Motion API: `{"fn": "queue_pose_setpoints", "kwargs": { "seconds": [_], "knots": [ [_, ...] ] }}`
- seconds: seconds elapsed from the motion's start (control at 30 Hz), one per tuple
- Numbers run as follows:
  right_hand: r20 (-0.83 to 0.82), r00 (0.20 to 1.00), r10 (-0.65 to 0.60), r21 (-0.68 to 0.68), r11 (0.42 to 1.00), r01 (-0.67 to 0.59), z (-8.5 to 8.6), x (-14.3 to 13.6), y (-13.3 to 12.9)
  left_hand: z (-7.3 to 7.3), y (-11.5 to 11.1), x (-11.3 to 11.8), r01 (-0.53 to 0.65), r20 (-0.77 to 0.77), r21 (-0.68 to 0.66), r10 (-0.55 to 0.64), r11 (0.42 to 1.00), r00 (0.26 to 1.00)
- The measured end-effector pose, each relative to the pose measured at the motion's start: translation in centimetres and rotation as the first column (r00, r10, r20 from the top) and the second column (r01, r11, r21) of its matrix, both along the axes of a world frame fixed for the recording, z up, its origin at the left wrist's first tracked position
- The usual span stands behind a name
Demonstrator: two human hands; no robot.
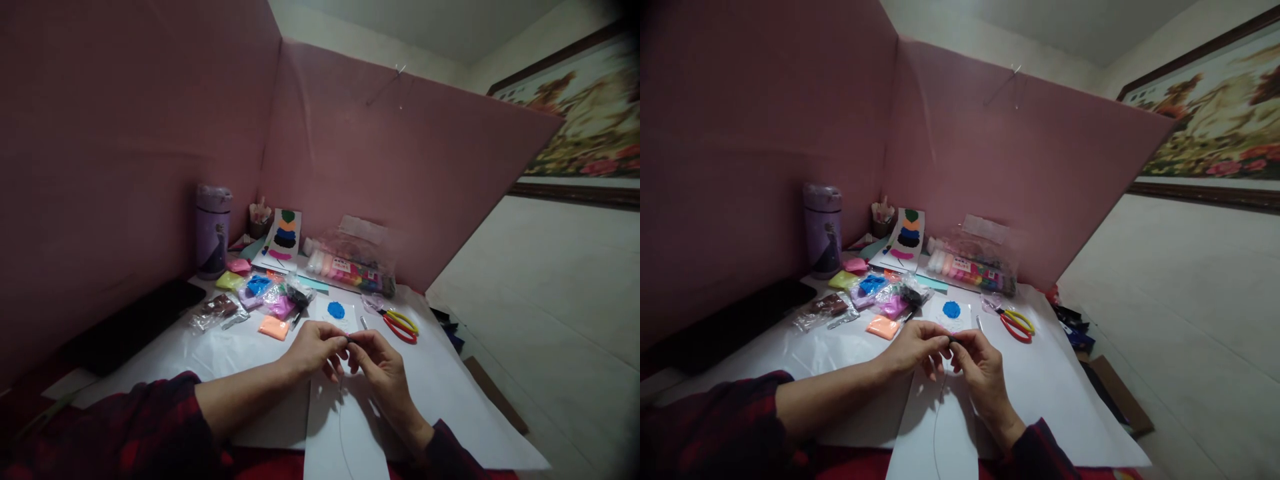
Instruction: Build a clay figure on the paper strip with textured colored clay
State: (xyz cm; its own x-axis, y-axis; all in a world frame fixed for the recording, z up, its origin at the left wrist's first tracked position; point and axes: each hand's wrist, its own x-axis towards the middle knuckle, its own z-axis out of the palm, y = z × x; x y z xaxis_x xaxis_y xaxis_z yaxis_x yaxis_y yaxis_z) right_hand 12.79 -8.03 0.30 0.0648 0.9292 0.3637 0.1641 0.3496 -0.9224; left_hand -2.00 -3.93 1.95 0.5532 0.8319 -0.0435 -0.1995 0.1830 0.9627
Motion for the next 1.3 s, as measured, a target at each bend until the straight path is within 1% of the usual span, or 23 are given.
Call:
{"fn": "queue_pose_setpoints", "kwargs": {
  "seconds": [0.17, 0.3, 0.43, 0.5, 0.53, 0.6, 0.7, 0.77, 0.87, 0.97, 1.07, 1.13, 1.2, 1.3],
  "knots": [
    [0.028, 0.999, -0.027, 0.036, 0.999, 0.026, -0.2, -0.2, -0.1, 0.7, -0.2, 0.1, -0.047, -0.05, 0.03, 0.048, 0.998, 0.998],
    [-0.029, 0.996, -0.081, 0.018, 0.997, 0.081, -0.2, -0.2, 0.0, 1.0, -0.3, 0.2, -0.108, -0.073, -0.004, 0.108, 0.994, 0.991],
    [-0.114, 0.982, -0.154, -0.036, 0.988, 0.151, 0.2, 0.0, 0.1, 0.9, 0.0, 0.0, -0.189, 0.025, -0.054, 0.191, 0.98, 0.981],
    [-0.136, 0.976, -0.168, -0.089, 0.984, 0.157, 0.3, 0.1, 0.2, 0.7, 0.2, -0.2, -0.188, 0.097, -0.096, 0.197, 0.977, 0.976],
    [-0.147, 0.975, -0.169, -0.119, 0.981, 0.152, 0.2, 0.2, 0.3, 0.6, 0.4, -0.3, -0.168, 0.127, -0.113, 0.182, 0.979, 0.975],
    [-0.169, 0.971, -0.168, -0.165, 0.976, 0.14, 0.1, 0.2, 0.4, 0.3, 0.5, -0.5, -0.096, 0.158, -0.119, 0.114, 0.988, 0.981],
    [-0.182, 0.971, -0.156, -0.173, 0.977, 0.124, -0.1, 0.2, 0.3, 0.0, 0.5, -0.5, -0.006, 0.139, -0.076, 0.016, 0.997, 0.99],
    [-0.178, 0.977, -0.121, -0.155, 0.983, 0.093, -0.1, 0.1, 0.2, -0.3, 0.5, -0.4, 0.003, 0.118, -0.054, 0.003, 0.999, 0.993],
    [-0.153, 0.988, -0.021, -0.121, 0.993, 0.003, -0.2, 0.1, -0.1, -0.6, 0.5, -0.2, -0.01, 0.113, -0.055, 0.016, 0.998, 0.993],
    [-0.095, 0.994, 0.056, -0.059, 0.996, -0.062, -0.3, 0.1, -0.5, -0.4, 0.3, -0.2, 0.002, 0.079, -0.042, 0.001, 0.999, 0.997],
    [-0.053, 0.996, 0.068, -0.014, 0.998, -0.069, -0.4, 0.1, -0.6, -0.1, 0.1, -0.2, 0.036, 0.027, -0.015, -0.036, 0.999, 0.999],
    [-0.046, 0.997, 0.06, -0.013, 0.998, -0.06, -0.5, 0.0, -0.7, 0.1, 0.0, -0.2, 0.022, 0.016, -0.01, -0.022, 1.0, 1.0],
    [-0.063, 0.997, 0.05, -0.018, 0.999, -0.051, -0.5, -0.1, -0.6, 0.1, 0.1, -0.2, 0.02, 0.019, -0.021, -0.019, 1.0, 1.0],
    [-0.123, 0.991, 0.057, -0.034, 0.998, -0.062, -0.4, -0.2, -0.6, 0.0, 0.3, -0.2, 0.065, 0.036, -0.013, -0.065, 0.998, 0.997]
  ]
}}
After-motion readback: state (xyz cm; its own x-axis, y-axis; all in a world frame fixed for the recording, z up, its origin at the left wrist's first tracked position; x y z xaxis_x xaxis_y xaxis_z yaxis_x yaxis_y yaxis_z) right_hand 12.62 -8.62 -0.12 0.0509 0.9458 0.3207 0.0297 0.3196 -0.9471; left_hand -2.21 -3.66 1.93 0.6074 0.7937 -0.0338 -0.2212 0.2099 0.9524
